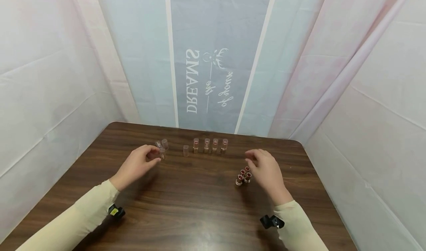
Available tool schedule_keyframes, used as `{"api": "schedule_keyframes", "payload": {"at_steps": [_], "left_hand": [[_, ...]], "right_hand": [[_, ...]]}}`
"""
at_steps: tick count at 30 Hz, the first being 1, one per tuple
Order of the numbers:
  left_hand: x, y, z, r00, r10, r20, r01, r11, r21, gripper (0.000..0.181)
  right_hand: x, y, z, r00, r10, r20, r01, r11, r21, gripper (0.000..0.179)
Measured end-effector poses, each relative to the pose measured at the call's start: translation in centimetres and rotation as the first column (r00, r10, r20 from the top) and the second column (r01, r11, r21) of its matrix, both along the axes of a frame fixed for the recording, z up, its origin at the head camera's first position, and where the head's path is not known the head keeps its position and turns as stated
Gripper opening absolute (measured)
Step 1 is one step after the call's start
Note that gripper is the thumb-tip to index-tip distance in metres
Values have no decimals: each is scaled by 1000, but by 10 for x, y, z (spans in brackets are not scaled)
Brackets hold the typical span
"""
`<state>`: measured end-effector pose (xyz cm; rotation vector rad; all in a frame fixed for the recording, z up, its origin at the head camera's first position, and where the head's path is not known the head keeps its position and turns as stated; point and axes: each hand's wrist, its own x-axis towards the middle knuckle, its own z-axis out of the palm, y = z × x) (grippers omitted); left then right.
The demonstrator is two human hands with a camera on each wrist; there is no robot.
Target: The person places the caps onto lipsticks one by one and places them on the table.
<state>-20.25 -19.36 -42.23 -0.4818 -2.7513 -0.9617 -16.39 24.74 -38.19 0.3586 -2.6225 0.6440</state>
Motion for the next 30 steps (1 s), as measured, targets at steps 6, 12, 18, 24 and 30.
{"api": "schedule_keyframes", "payload": {"at_steps": [6, 12, 18, 24, 30], "left_hand": [[-25, 0, -14, 999, 35, 17, -34, 998, -62, 33], [-46, 1, -26, 998, 19, 64, -12, 995, -103, 37], [-56, 1, -36, 995, 5, 100, 7, 993, -120, 34], [-61, -2, -39, 993, -7, 122, 20, 995, -102, 26], [-64, -1, -36, 991, -21, 131, 30, 997, -68, 22]], "right_hand": [[-4, 3, -9, 1000, -2, 10, 3, 997, -79, 18], [-7, 4, -13, 1000, 1, 11, 0, 995, -97, 19], [-9, 4, -13, 1000, 6, 12, -5, 994, -113, 19], [-9, 6, -12, 1000, 5, 25, -2, 993, -119, 19], [-12, 9, -13, 999, 7, 52, -1, 992, -127, 19]]}}
